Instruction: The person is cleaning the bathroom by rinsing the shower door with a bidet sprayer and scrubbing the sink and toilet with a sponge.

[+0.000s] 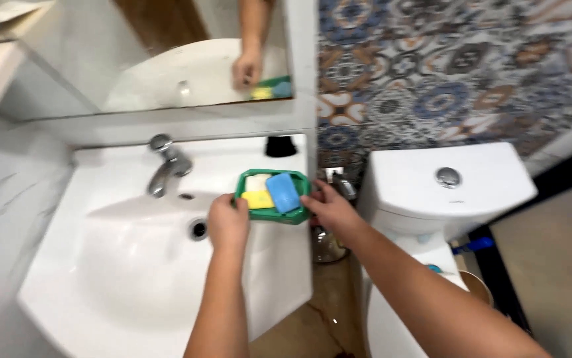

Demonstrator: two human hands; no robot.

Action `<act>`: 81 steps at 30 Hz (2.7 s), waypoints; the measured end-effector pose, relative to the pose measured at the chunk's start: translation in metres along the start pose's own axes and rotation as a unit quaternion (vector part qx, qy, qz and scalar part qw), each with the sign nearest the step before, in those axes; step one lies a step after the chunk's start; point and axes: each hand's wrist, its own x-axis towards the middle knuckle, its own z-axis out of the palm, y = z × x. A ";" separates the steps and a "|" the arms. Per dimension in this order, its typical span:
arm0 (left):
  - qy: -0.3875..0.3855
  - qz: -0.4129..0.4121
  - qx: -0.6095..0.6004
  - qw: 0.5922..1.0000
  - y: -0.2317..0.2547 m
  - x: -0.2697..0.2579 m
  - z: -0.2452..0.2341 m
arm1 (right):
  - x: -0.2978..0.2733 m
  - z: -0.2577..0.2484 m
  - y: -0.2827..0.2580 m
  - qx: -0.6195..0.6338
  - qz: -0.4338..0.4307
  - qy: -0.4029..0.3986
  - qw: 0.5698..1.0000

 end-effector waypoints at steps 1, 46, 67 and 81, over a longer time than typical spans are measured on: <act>0.010 0.005 0.014 1.000 0.008 -0.003 -0.001 | -0.003 -0.006 -0.002 0.020 -0.014 -0.014 1.000; -0.253 0.301 0.025 0.919 0.380 -0.064 0.401 | 0.016 -0.435 -0.079 -0.833 -0.174 -0.028 0.524; -0.371 0.350 0.112 0.853 0.402 -0.103 0.315 | -0.053 -0.451 -0.072 0.086 0.022 0.282 0.955; -0.303 0.328 -0.063 0.893 0.364 -0.100 0.297 | -0.050 -0.415 -0.065 0.097 -0.024 0.341 0.935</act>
